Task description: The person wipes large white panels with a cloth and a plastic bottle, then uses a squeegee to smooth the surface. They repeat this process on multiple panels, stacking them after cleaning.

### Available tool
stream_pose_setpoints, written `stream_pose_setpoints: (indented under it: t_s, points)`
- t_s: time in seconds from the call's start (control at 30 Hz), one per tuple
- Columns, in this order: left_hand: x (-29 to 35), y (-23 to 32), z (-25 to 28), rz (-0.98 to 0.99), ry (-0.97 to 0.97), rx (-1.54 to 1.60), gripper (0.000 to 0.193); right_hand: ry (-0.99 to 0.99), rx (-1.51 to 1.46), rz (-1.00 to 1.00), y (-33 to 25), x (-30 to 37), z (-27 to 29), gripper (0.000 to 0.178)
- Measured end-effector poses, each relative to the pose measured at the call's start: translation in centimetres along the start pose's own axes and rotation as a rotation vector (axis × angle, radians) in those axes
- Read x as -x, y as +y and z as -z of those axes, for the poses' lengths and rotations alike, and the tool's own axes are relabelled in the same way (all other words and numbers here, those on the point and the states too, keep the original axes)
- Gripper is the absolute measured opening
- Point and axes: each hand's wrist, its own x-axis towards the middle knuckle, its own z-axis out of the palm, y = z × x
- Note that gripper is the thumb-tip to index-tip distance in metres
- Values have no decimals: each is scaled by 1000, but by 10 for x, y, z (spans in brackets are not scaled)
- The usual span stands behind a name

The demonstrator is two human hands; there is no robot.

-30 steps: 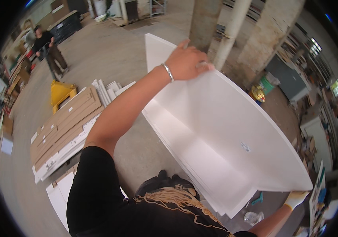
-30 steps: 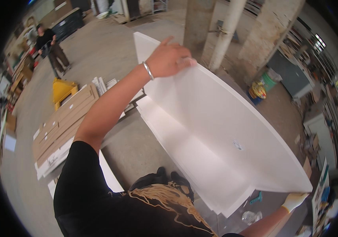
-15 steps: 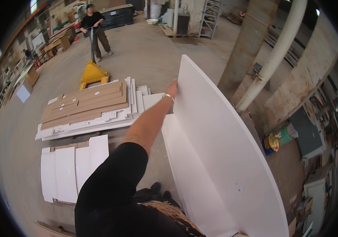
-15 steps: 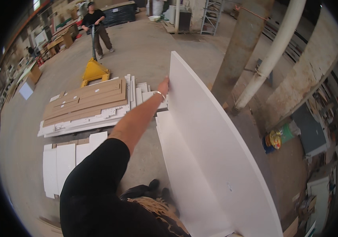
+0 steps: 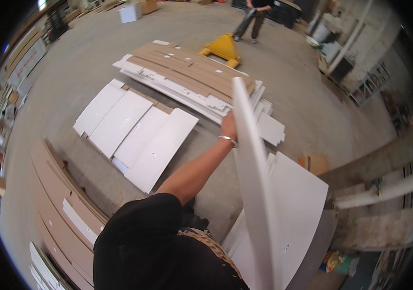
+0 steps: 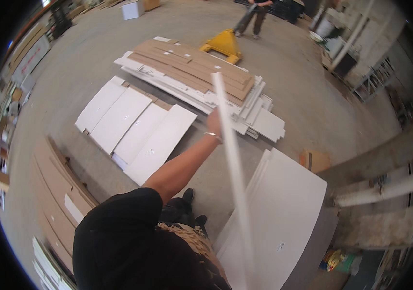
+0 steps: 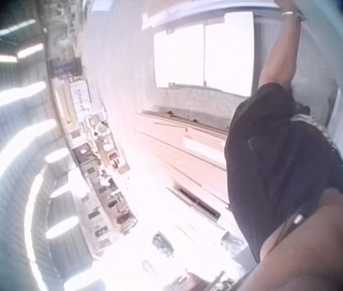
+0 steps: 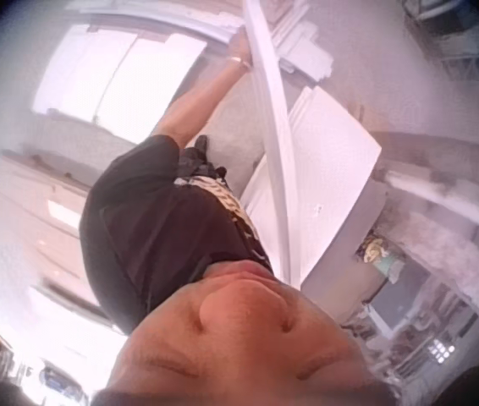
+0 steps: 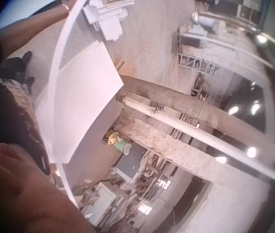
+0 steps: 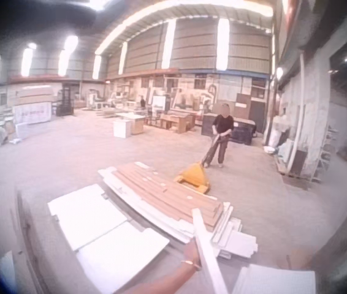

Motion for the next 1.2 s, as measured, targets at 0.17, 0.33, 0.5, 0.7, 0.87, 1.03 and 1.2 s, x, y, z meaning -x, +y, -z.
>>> stream_pose_setpoints:
  t_s: [0.17,0.33,0.5,0.7,0.87,1.03,1.2]
  points:
    - [-52,-111,235,124,376,188,26,-100,-26,61,-50,2,-61,64]
    - [28,-86,465,386,809,-176,32,-241,-109,124,-106,3,-139,65]
    - [121,-29,608,460,1333,110,50,-510,-246,103,-186,19,-252,65]
    - [139,-112,721,705,1428,-270,65,-1073,-258,79,-302,139,-446,70]
    - [141,-160,778,1246,1095,-917,60,-1146,473,726,-377,308,-595,55]
    - [180,-183,800,1728,898,-990,54,-1005,1279,1191,-375,437,-708,60]
    - [250,-217,799,1882,565,-1105,51,-1128,1439,1112,-296,493,-820,68]
